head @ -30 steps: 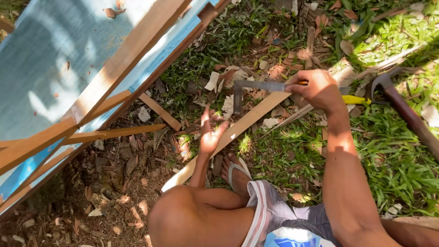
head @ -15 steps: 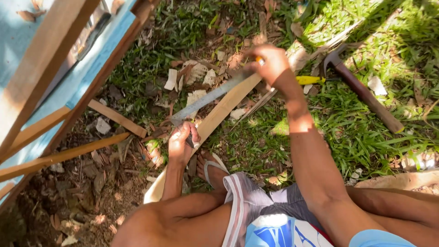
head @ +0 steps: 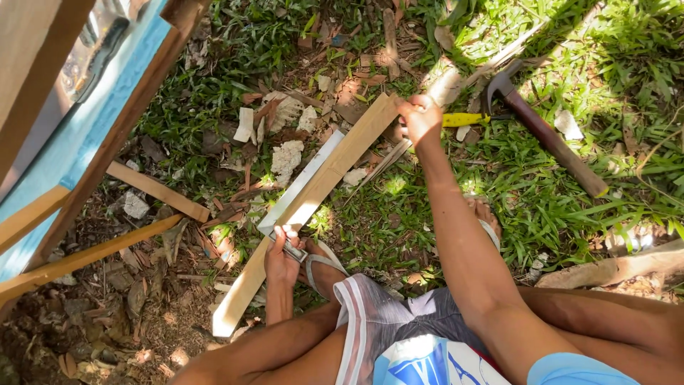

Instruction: Measuring and marking wooden planks using a square and pencil for boat construction

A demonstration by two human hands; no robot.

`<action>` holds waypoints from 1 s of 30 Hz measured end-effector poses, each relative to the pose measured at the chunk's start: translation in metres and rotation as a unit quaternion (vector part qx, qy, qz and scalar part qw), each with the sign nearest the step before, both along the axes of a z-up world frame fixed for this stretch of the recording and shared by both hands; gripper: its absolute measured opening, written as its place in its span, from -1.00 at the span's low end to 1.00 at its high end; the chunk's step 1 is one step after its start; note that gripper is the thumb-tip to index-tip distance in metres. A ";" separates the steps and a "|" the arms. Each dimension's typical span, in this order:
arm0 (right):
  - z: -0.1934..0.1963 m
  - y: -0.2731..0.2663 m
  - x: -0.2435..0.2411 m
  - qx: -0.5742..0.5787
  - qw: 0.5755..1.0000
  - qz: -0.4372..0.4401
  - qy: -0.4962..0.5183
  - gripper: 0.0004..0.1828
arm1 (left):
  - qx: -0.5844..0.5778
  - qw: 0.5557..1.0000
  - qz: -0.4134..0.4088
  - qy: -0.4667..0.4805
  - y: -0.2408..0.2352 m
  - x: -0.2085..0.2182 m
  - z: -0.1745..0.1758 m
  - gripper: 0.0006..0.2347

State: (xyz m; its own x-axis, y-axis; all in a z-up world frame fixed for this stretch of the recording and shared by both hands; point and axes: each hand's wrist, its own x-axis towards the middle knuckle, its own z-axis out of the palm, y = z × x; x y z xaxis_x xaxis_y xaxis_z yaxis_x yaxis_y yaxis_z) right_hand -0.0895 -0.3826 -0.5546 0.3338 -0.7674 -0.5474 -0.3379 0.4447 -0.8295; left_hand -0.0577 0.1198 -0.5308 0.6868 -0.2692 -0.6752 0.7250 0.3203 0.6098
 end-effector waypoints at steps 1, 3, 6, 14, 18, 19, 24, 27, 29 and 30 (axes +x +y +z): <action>0.001 0.005 0.003 0.009 1.000 0.014 0.019 -0.23 | 0.000 1.000 0.005 0.009 0.000 -0.001 -0.002 -0.68; 0.019 0.016 0.011 -0.020 0.998 0.031 0.052 -0.15 | -0.007 1.000 0.008 0.016 0.002 -0.007 -0.002 -0.69; 0.021 0.027 0.020 -0.063 0.990 0.072 0.103 -0.08 | -0.023 0.999 0.011 0.028 0.005 -0.017 -0.001 -0.70; -0.047 0.011 -0.015 0.176 0.957 -0.130 -0.192 -0.18 | -0.132 0.989 0.071 -0.006 0.054 -0.017 0.011 -0.71; -0.029 0.012 -0.034 0.267 0.912 -0.130 -0.282 -0.20 | -0.241 0.963 0.113 -0.043 0.069 -0.009 0.028 -0.72; -0.025 0.015 -0.037 0.283 0.901 -0.146 -0.295 -0.18 | -0.254 0.960 0.109 -0.046 0.071 -0.008 0.033 -0.72; 0.026 0.015 -0.005 0.187 0.956 -0.099 -0.204 -0.19 | -0.197 0.977 0.066 -0.053 0.060 -0.016 0.030 -0.72; 0.042 0.006 0.020 0.068 0.992 -0.008 -0.105 -0.12 | -0.175 0.983 0.051 -0.026 0.049 -0.018 0.028 -0.72; 0.060 0.008 0.034 0.007 0.998 0.043 -0.053 -0.11 | -0.169 0.985 0.037 -0.005 0.043 -0.017 0.025 -0.72; 0.068 0.011 0.044 -0.035 0.998 0.043 -0.001 -0.36 | -0.136 0.990 0.020 -0.006 0.039 -0.013 0.023 -0.72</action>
